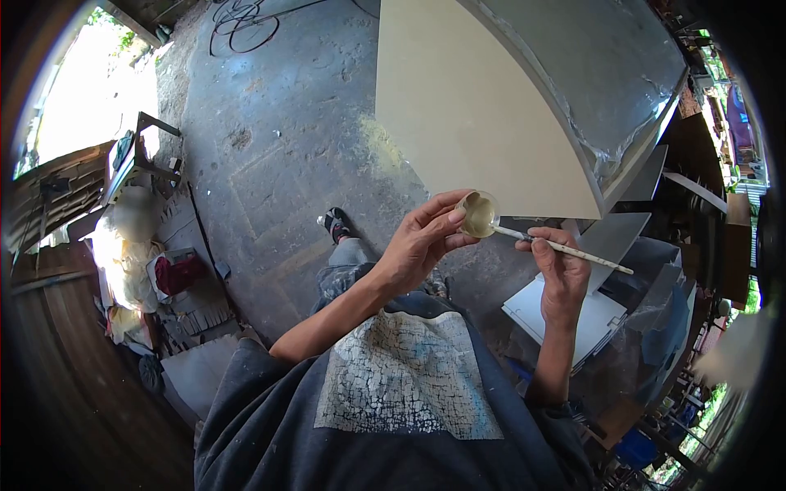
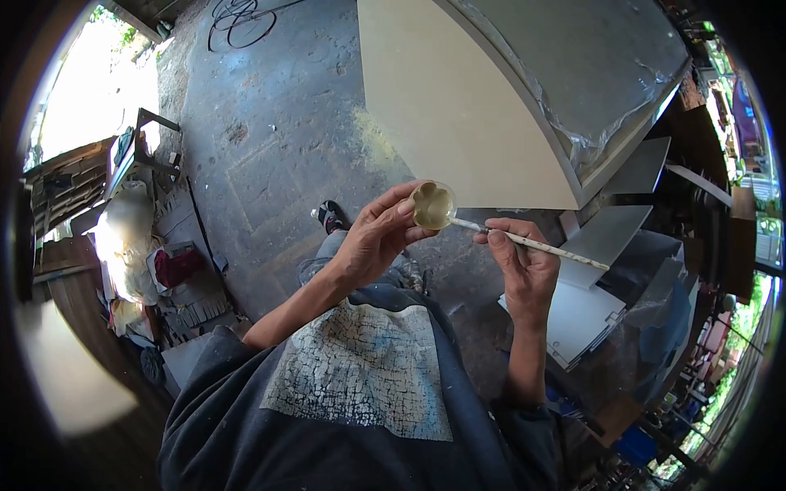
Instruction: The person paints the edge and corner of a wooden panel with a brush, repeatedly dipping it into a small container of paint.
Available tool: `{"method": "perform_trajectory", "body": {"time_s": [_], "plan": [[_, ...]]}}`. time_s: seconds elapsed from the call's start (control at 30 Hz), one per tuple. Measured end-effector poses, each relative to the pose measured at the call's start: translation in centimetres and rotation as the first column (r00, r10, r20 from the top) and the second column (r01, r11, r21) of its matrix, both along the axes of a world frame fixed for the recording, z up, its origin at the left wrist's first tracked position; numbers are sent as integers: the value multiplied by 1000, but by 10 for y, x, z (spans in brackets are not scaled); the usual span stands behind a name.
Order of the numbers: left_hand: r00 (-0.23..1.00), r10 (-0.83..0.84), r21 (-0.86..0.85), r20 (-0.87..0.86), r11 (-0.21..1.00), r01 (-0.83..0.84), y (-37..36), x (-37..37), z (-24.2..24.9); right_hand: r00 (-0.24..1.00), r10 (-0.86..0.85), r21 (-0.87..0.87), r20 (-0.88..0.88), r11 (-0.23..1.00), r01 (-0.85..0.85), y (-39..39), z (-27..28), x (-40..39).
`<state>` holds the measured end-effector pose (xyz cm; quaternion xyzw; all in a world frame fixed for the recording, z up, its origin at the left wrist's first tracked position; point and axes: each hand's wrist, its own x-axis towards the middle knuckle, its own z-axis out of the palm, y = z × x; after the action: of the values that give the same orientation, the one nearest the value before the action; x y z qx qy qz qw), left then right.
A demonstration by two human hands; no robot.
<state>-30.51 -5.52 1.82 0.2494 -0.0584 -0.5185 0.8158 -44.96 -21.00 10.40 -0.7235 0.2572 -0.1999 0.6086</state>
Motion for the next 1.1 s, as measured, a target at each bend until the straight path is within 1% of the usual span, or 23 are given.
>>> {"method": "perform_trajectory", "body": {"time_s": [0.37, 0.47, 0.57, 0.67, 0.8, 0.87, 0.97, 1.1], "plan": [[1000, 1, 7, 0, 1000, -1, -3, 3, -3, 995, -89, 29, 51, 996, 88, -4, -4, -4], [1000, -9, -7, -8, 1000, 9, -5, 4, -3, 995, -64, 69, 80, 996, 59, 0, -5, 2], [999, -12, -18, -43, 1000, 11, -4, 6, -8, 998, -42, 83, 47, 996, 38, 0, -8, 2], [997, 7, -23, -72, 1000, -9, -3, 12, -9, 994, -78, 119, 73, 991, 69, -3, -13, 4], [997, 18, -31, -70, 999, -20, 0, 20, -10, 994, -69, 127, 83, 990, 58, 1, -13, 19], [997, 25, -57, -72, 998, -29, 2, 27, -11, 996, -58, 156, 75, 987, 45, 4, -13, 31], [990, 33, -70, -134, 997, -43, 8, 47, -16, 992, -91, 185, 83, 980, 74, 4, -20, 43], [986, 98, -70, -138, 992, -108, 20, 78, -20, 987, -136, 172, 82, 978, 120, 2, -20, 61]]}}
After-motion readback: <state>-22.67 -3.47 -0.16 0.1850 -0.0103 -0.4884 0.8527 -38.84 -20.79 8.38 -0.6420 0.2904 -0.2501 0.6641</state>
